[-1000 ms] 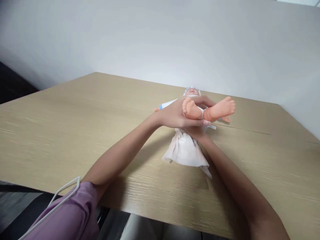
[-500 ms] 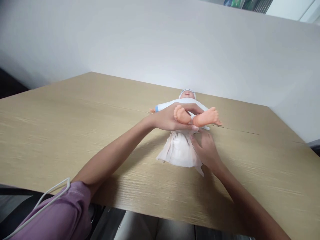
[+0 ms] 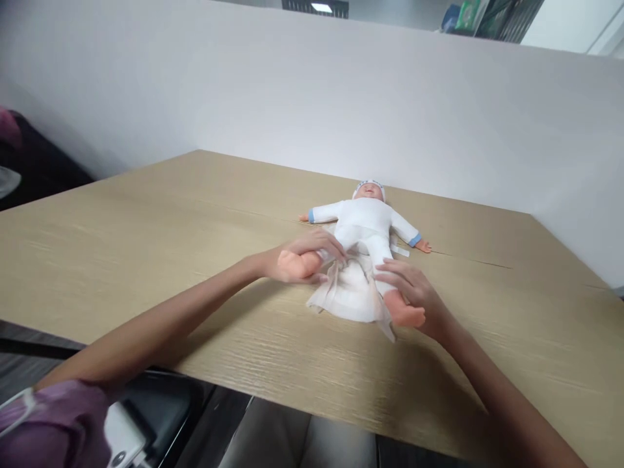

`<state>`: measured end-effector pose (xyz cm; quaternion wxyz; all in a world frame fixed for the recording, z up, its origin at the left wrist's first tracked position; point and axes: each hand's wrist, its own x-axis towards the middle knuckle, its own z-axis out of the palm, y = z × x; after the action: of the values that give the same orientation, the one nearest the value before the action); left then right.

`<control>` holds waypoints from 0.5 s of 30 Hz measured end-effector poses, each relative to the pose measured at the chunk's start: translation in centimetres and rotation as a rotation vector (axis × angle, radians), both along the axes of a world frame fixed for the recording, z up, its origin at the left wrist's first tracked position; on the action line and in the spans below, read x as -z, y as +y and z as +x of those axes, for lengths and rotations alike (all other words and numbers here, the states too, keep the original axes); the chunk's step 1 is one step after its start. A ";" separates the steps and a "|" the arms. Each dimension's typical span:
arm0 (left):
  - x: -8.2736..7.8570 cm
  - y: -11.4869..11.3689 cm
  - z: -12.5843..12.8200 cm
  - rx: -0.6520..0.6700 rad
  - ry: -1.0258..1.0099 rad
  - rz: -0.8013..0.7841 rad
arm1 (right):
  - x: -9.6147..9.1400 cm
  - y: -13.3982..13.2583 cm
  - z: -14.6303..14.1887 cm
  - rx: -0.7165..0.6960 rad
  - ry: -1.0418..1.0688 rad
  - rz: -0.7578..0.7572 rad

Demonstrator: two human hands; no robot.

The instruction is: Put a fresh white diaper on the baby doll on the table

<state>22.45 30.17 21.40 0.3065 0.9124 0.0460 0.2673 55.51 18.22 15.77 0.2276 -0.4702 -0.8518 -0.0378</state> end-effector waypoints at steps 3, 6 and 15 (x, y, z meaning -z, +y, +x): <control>3.0 0.0 -1.9 0.060 0.098 0.033 | 1.4 -0.3 2.0 -0.211 -0.017 -0.011; 5.4 -0.1 -2.6 0.078 0.157 0.084 | 2.7 -0.2 2.7 -0.216 -0.026 -0.017; 5.5 -0.6 -2.8 0.039 0.229 0.069 | 2.9 -0.1 2.7 -0.178 0.160 -0.201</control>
<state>19.63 29.58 15.92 0.2725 0.9477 0.0538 0.1570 58.18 18.12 12.89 0.2491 -0.4146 -0.8689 0.1055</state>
